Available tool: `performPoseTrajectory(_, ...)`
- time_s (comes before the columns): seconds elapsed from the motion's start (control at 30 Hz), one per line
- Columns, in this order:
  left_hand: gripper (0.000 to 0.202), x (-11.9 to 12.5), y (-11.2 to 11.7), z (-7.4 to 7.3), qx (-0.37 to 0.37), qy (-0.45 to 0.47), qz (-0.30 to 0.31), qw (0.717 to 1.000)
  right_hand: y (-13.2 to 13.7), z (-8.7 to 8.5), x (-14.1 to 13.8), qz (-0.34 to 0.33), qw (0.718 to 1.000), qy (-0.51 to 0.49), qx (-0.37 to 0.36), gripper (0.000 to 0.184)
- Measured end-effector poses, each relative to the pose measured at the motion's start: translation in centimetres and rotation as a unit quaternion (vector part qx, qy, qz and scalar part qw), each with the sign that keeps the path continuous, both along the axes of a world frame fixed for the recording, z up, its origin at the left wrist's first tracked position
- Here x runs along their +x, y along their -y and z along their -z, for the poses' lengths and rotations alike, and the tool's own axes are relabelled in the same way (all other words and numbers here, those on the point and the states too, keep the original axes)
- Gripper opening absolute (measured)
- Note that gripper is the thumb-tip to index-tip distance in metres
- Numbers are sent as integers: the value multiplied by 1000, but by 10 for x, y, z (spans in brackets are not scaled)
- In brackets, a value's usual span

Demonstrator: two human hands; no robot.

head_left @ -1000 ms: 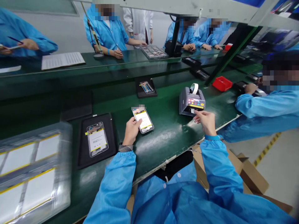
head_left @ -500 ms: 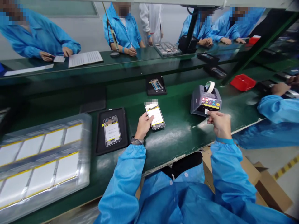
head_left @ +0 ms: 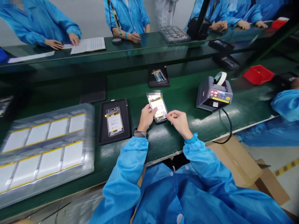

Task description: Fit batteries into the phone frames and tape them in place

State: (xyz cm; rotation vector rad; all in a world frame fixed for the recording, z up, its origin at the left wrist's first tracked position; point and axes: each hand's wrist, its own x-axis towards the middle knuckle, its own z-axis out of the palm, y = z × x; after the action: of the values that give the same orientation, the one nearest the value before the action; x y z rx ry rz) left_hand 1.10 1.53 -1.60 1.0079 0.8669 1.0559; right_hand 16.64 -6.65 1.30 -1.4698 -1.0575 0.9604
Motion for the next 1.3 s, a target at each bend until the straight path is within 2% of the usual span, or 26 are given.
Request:
performPoseTrajectory(0.23,52,0,-1,1,4,4,-2,1000,-7,8,-4,5,1000,14,1,36)
performPoseTrajectory(0.8,42,1,-1,-1,-9,-5,-8,1000,-8,14,-8,15,999,32,3,32)
performPoseTrajectory(1.0,46,0,-1,0,5,-7,-6,1000,-8,19,-8,23,996,81,10,29)
performPoseTrajectory(1.3,49,0,0,1,4,-17,2,1000,-8,14,-3,4,992,122,13,28)
